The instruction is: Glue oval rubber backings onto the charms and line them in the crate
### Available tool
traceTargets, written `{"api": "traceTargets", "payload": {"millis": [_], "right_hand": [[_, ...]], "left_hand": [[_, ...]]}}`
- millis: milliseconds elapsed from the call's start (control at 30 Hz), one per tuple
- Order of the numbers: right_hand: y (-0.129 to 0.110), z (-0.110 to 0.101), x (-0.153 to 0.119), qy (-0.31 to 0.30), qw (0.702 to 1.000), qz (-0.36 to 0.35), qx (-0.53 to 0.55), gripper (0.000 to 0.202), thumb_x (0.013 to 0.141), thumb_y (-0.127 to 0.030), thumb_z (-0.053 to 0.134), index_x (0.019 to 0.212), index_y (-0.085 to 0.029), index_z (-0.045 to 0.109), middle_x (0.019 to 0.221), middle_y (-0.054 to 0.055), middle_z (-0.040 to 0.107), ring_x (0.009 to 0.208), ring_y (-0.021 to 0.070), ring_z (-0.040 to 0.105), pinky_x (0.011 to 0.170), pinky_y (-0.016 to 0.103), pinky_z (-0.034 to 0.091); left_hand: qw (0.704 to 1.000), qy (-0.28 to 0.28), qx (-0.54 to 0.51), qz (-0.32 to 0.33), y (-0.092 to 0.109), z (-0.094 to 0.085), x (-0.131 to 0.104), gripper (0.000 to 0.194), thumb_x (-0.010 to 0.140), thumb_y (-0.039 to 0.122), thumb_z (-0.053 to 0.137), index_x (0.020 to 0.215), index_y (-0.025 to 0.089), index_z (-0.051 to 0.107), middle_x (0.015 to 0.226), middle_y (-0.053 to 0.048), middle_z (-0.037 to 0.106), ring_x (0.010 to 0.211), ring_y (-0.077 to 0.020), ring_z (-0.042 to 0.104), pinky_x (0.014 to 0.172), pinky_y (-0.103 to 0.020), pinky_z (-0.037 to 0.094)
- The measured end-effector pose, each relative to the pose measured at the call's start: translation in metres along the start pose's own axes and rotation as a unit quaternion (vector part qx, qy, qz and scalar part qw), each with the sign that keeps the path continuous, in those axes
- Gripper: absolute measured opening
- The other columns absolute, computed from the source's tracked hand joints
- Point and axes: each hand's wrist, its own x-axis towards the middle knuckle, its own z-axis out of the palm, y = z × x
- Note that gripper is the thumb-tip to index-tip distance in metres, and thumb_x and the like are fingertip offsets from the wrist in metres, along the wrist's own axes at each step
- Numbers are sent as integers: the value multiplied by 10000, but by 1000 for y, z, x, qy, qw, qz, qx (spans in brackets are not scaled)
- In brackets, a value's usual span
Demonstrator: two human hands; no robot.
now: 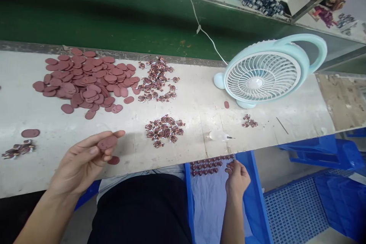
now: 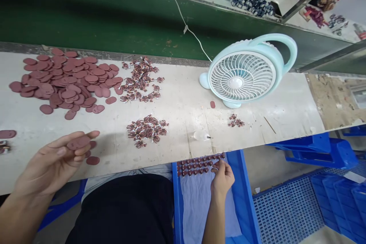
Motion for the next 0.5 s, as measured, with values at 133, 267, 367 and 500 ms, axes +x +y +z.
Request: {"api": "traceTargets", "payload": {"millis": [133, 267, 367, 500], "right_hand": [[-62, 40, -9, -164, 915, 143, 340, 580, 984, -681, 406, 1039, -162, 657, 668, -69, 419, 454, 58, 373, 290, 131, 260], [-98, 83, 13, -281, 782, 214, 513, 625, 985, -658, 438, 1227, -107, 608, 715, -61, 483, 450, 36, 373, 257, 77, 225], [-122, 101, 26, -327, 704, 237, 584, 391, 1022, -486, 499, 1079, -118, 619, 681, -71, 510, 434, 12, 414, 303, 40, 300], [-166, 108, -8, -316, 755, 205, 537, 455, 980, -599, 493, 1030, -175, 648, 595, -63, 549, 338, 40, 416, 282, 116, 364]], "left_hand": [[993, -92, -44, -67, -21, 18, -12, 335, 701, 260, 910, 1022, 229, 817, 1078, -103, 812, 646, -108, 672, 591, -190, 593], [965, -224, -83, -106, -38, 48, -26, 298, 837, 264, 809, 1129, 213, 788, 1152, -129, 789, 882, -202, 765, 622, -188, 601], [945, -281, -123, -117, -46, 61, -33, 290, 870, 244, 779, 1157, 204, 776, 1179, -133, 781, 970, -215, 771, 697, -187, 606], [933, -299, -157, -125, -50, 68, -35, 281, 868, 242, 790, 1146, 202, 783, 1213, -139, 769, 995, -199, 774, 792, -193, 598]]}}
